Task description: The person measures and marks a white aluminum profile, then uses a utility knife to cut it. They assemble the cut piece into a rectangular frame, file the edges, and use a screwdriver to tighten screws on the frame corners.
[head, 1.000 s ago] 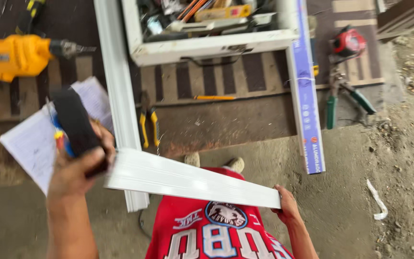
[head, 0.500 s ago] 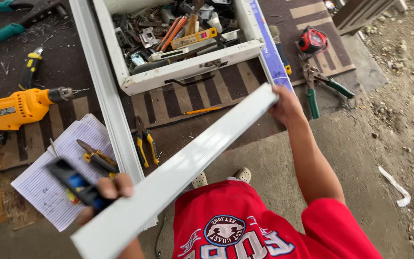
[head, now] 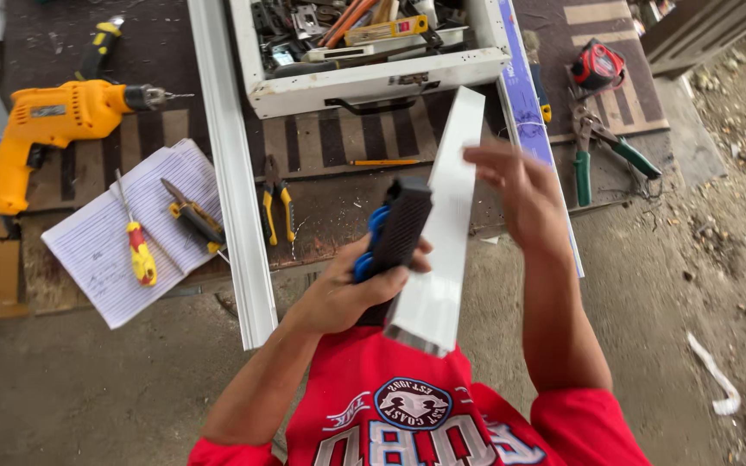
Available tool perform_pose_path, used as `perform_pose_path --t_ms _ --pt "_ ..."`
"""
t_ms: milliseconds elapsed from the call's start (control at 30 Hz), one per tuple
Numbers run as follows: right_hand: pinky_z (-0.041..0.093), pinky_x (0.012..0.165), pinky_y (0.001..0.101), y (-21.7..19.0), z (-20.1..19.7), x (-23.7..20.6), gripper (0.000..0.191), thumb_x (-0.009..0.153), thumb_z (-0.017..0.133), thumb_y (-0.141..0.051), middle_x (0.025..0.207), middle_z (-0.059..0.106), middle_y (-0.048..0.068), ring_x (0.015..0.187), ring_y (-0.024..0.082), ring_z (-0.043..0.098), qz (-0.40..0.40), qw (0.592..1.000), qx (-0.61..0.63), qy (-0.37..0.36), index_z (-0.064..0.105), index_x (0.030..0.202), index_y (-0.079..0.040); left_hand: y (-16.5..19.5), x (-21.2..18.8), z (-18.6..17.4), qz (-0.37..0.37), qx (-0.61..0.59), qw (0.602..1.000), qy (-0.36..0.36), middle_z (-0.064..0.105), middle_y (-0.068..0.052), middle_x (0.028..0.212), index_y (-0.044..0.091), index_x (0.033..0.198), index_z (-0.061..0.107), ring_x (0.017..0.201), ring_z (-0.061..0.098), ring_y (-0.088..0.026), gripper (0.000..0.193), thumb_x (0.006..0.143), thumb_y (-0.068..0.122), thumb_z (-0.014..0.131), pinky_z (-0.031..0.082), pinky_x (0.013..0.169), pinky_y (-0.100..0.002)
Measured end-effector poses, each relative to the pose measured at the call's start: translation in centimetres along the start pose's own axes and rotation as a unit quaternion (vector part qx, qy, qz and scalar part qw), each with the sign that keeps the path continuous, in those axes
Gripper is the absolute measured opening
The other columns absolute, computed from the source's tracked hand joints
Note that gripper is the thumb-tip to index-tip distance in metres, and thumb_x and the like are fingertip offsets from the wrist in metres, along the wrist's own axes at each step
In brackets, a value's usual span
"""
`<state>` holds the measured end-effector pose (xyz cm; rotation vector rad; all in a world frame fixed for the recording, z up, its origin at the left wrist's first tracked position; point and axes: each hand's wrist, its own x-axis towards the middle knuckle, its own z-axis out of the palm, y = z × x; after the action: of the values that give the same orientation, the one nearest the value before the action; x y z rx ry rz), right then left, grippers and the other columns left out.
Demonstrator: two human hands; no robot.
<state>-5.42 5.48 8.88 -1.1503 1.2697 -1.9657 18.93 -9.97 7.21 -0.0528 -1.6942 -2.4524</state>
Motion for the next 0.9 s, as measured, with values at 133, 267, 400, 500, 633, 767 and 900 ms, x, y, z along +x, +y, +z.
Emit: perform_pose_path --t_ms 133,267,400,500,633,767,900 --pt "0.042 0.108 0.0437 -7.7 5.9 -5.9 0.048 0.096 0.071 -0.034 0.129 0.065 0.02 0.125 0.03 0.057 -0.027 0.945 -0.318 -0.076 0.066 0.125 0.005 -1.9 1.2 5.2 -0.007 -0.025 1.0 0.003 0.062 -0.004 0.118 0.002 0.139 0.055 0.103 0.056 -0.01 0.046 0.099 0.021 0.068 0.05 0.091 -0.027" --pt "0.05 0.104 0.0419 -10.7 5.8 -9.9 0.036 0.105 0.072 -0.02 0.117 0.07 0.017 0.109 0.026 0.064 0.062 0.994 -0.075 0.055 0.064 0.128 0.006 -4.1 2.6 9.7 -0.129 -0.114 0.98 0.102 0.06 -0.006 0.114 0.008 0.146 0.055 0.092 0.057 -0.011 0.047 0.109 0.037 0.05 0.049 0.076 -0.029" --pt "0.057 0.105 0.0445 -14.2 3.7 -16.3 0.035 0.115 0.061 -0.028 0.118 0.07 0.017 0.112 0.029 0.07 -0.098 0.985 0.066 0.124 0.055 0.134 0.002 -5.4 2.0 13.6 0.037 -0.165 0.986 0.008 0.055 -0.005 0.138 -0.003 0.14 0.053 0.12 0.06 -0.014 0.066 0.108 0.053 0.038 0.051 0.101 -0.027" --pt "0.061 0.077 0.039 -16.8 2.6 -21.6 0.051 0.116 0.052 -0.034 0.108 0.067 0.015 0.091 0.027 0.073 -0.13 0.951 0.219 0.176 0.045 0.149 0.004 -6.1 1.4 16.1 0.093 -0.065 0.994 -0.006 0.047 -0.008 0.146 -0.002 0.149 0.049 0.125 0.055 -0.022 0.064 0.105 0.043 0.059 0.048 0.106 -0.032" --pt "0.056 0.059 0.0327 -16.1 2.3 -28.2 0.049 0.118 0.048 -0.033 0.108 0.065 0.015 0.077 0.021 0.067 -0.085 0.939 0.148 0.3 0.033 0.152 -0.003 -7.4 2.1 17.6 0.213 0.15 0.963 -0.063 0.034 -0.01 0.144 0.007 0.153 0.045 0.138 0.045 -0.028 0.083 0.086 0.033 0.085 0.054 0.116 -0.036" --pt "0.052 0.058 0.0316 -14.2 3.5 -34.1 0.049 0.109 0.067 -0.016 0.093 0.058 0.011 0.072 0.02 0.061 0.037 0.961 0.067 0.265 0.035 0.141 0.004 -9.1 3.0 18.0 0.225 0.361 0.904 0.043 0.047 -0.008 0.14 0.021 0.139 0.058 0.123 0.062 -0.021 0.066 0.082 0.028 0.093 0.062 0.095 -0.028" --pt "0.054 0.088 0.0304 -13.4 5.4 -36.7 0.059 0.1 0.059 -0.024 0.109 0.067 0.018 0.095 0.02 0.066 0.083 0.97 0.003 0.229 0.045 0.147 0.007 -9.3 5.0 17.6 0.206 0.593 0.778 -0.028 0.061 0.002 0.121 0.02 0.128 0.07 0.1 0.064 -0.016 0.041 0.092 0.029 0.088 0.061 0.084 -0.037"
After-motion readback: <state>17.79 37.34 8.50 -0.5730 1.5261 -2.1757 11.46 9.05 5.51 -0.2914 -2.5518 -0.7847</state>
